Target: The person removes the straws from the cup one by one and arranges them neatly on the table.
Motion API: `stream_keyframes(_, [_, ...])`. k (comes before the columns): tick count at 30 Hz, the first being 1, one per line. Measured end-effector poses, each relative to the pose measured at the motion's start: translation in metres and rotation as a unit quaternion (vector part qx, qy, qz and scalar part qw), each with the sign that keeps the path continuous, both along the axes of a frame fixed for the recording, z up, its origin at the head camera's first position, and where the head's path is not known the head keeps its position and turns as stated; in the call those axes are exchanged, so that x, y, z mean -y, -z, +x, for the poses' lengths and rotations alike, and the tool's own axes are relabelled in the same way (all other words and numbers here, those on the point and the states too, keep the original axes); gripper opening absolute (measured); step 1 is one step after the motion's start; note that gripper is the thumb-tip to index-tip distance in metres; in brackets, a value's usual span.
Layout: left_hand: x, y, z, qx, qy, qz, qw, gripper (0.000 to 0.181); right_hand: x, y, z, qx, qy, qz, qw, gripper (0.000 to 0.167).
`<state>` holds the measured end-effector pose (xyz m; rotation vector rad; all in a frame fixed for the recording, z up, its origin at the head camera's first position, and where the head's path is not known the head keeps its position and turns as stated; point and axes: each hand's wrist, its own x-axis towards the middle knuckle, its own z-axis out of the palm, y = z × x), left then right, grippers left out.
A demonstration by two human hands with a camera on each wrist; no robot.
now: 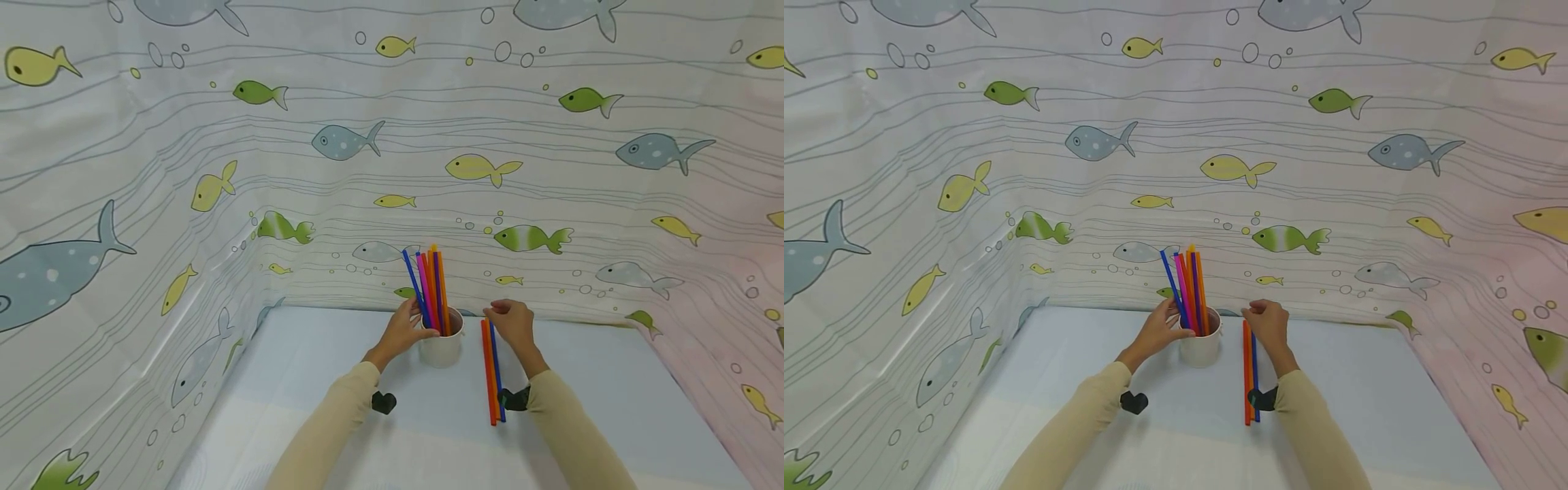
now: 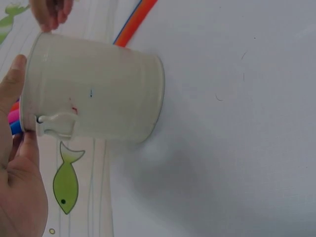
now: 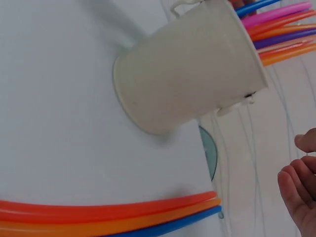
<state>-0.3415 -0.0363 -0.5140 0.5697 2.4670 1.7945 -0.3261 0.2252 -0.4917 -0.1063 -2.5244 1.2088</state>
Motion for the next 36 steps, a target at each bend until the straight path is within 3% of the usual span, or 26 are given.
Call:
stream_keyframes(7, [0.001,0.0,-0.001,-0.005,0.001,-0.009,1.0,0.089,0.028,-0.024,-0.01,-0.031,-0.025,-0.008,0.9992,0.032])
stream_keyframes(13, [0.002,-0.002,-0.001,-0.016,0.002,-0.002,0.9999,0.09,0.055,-0.031,-0.016,-0.049,-0.055,-0.029,0.9969,0.027])
stream_keyframes(22, [0.0,0.002,0.0,-0.009,0.0,-0.005,1.0,0.092,0.08,-0.023,-0.017,-0.024,-0.069,-0.047,0.9962,0.025])
stream_keyframes(36, [0.0,0.0,0.0,-0.002,0.012,0.009,0.9999,0.092,0.094,-0.018,-0.018,-0.012,-0.076,-0.061,0.9951,0.025])
